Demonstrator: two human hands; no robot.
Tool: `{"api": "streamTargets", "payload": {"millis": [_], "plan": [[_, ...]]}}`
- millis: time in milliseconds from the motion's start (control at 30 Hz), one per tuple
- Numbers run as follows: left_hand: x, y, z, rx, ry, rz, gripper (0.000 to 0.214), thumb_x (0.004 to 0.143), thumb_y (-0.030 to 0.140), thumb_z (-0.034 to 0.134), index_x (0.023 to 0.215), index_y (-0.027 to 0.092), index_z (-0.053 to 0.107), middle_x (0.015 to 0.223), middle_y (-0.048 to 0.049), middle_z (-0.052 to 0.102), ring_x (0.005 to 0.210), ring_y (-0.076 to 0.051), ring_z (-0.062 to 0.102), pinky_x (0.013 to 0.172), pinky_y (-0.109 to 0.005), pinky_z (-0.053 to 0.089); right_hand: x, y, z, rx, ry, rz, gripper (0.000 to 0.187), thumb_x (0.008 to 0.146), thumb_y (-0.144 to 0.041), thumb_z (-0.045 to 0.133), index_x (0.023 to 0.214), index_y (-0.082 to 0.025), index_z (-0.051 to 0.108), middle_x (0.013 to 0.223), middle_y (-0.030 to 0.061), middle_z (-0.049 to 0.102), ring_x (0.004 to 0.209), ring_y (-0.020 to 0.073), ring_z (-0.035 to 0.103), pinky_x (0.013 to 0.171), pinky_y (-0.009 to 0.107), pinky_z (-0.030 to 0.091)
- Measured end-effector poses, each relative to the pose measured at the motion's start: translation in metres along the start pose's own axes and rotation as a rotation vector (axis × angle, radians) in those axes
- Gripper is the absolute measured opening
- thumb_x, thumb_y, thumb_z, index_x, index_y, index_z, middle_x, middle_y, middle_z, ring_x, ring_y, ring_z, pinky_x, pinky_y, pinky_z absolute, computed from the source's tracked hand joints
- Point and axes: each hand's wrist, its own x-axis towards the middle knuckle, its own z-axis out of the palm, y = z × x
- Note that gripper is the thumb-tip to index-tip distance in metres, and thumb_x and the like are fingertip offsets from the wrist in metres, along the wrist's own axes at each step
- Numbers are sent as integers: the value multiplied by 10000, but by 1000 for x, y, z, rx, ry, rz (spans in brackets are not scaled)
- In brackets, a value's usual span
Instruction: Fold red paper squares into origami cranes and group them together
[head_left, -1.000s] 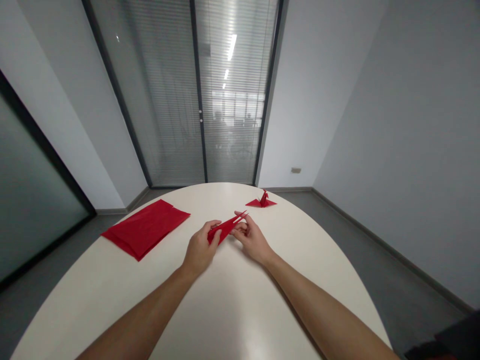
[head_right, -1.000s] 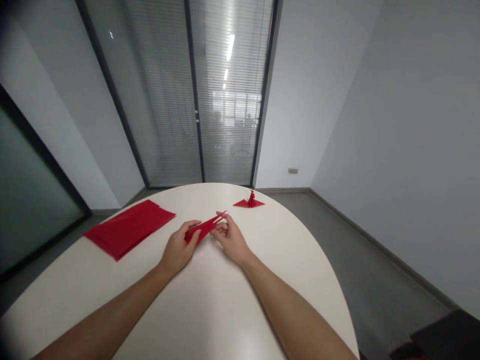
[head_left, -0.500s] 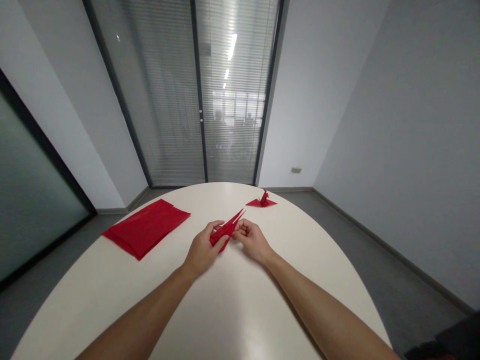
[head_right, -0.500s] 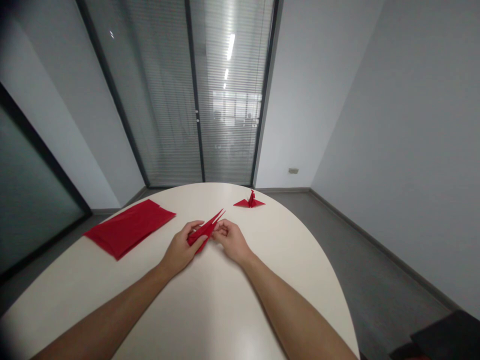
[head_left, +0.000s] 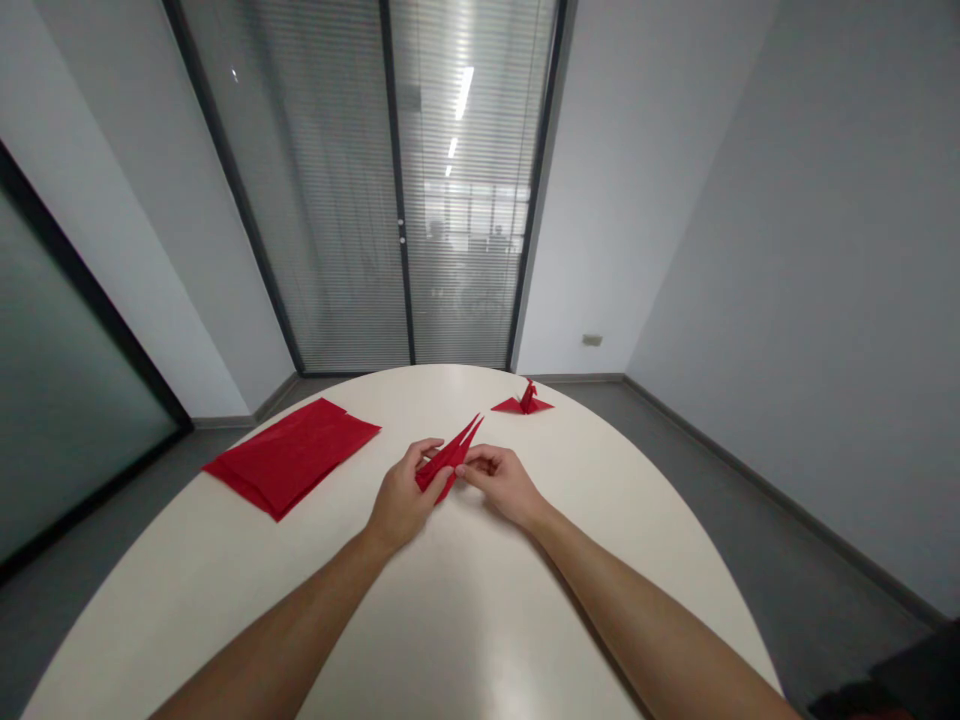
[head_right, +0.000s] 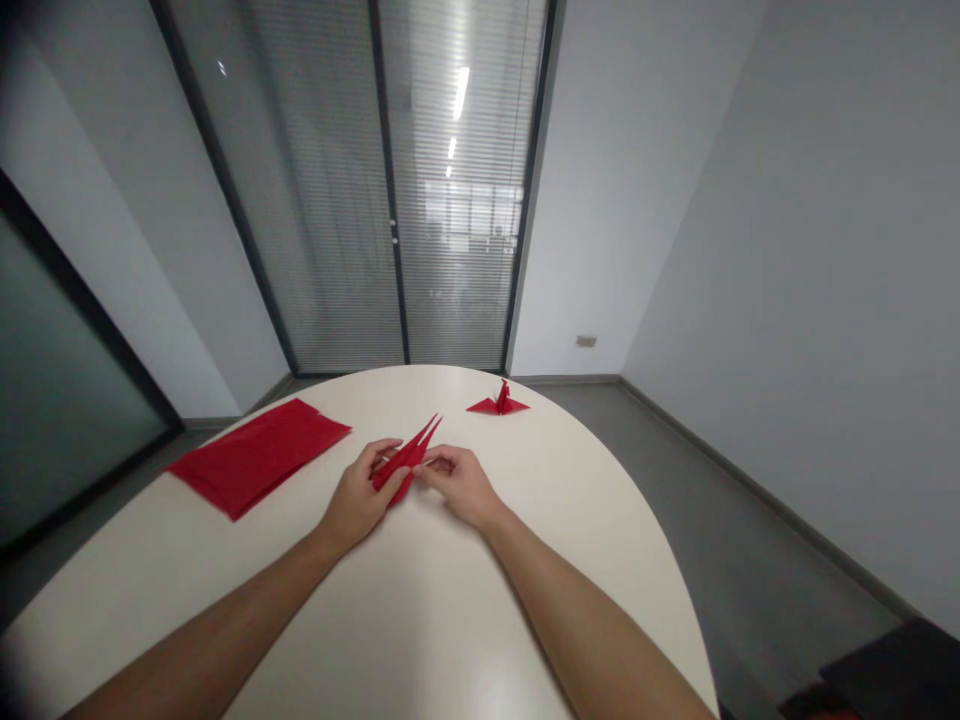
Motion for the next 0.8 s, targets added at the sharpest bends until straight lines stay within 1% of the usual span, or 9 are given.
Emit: {"api": "streamTargets", "payload": {"millis": [100,233,333,433,567,700,800], "plan": [[0,1,0,1,12,10,332,909,306,608,1222,210,553,1064,-57,707,960,-194,693,885,-326,538,-1,1,0,20,-16,19,277,743,-373,826,907,-170,733,929,66,766,847,189,698,857,343,520],[1,1,0,23,42,32,314,903,312,617,1195,208,567,1060,-57,708,951,-194,693,889,-329,543,-3,1,2,-9,-84,65,296,729,-363,834,939,-175,742,910,54,763,813,188,697,831,339,524],[1,0,0,35,45,45,312,907,312,613,1198,207,569,1073,-61,708,966,-198,692,898,-335,543,-4,-2,4,-36,-118,32,289,770,-387,794,966,-177,761,931,60,765,864,205,696,871,352,513],[1,-1,0,44,53,54,307,908,307,613,1196,212,574,1112,-64,707,1010,-204,686,930,-343,534,-3,-3,3,-52,-100,-11,274,795,-399,768,956,-178,771,953,65,765,924,220,689,914,365,496],[1,-1,1,38,55,58,308,900,293,619,1195,212,577,1137,-68,704,1035,-206,682,948,-350,529,-2,0,2,-30,-66,18,247,777,-385,786,898,-172,747,924,61,760,859,198,685,877,355,498],[1,-2,2,-7,38,31,314,896,301,624,1194,213,577,1128,-68,714,1030,-207,691,937,-347,537,-1,6,2,35,-24,14,261,741,-353,822,852,-187,655,860,20,727,776,156,663,796,309,496],[1,-2,2,-42,19,3,328,899,321,629,1203,211,575,1131,-71,722,1030,-207,696,933,-342,541,0,7,2,84,3,-8,310,732,-326,834,872,-212,583,845,-6,708,757,139,653,767,287,487]]}}
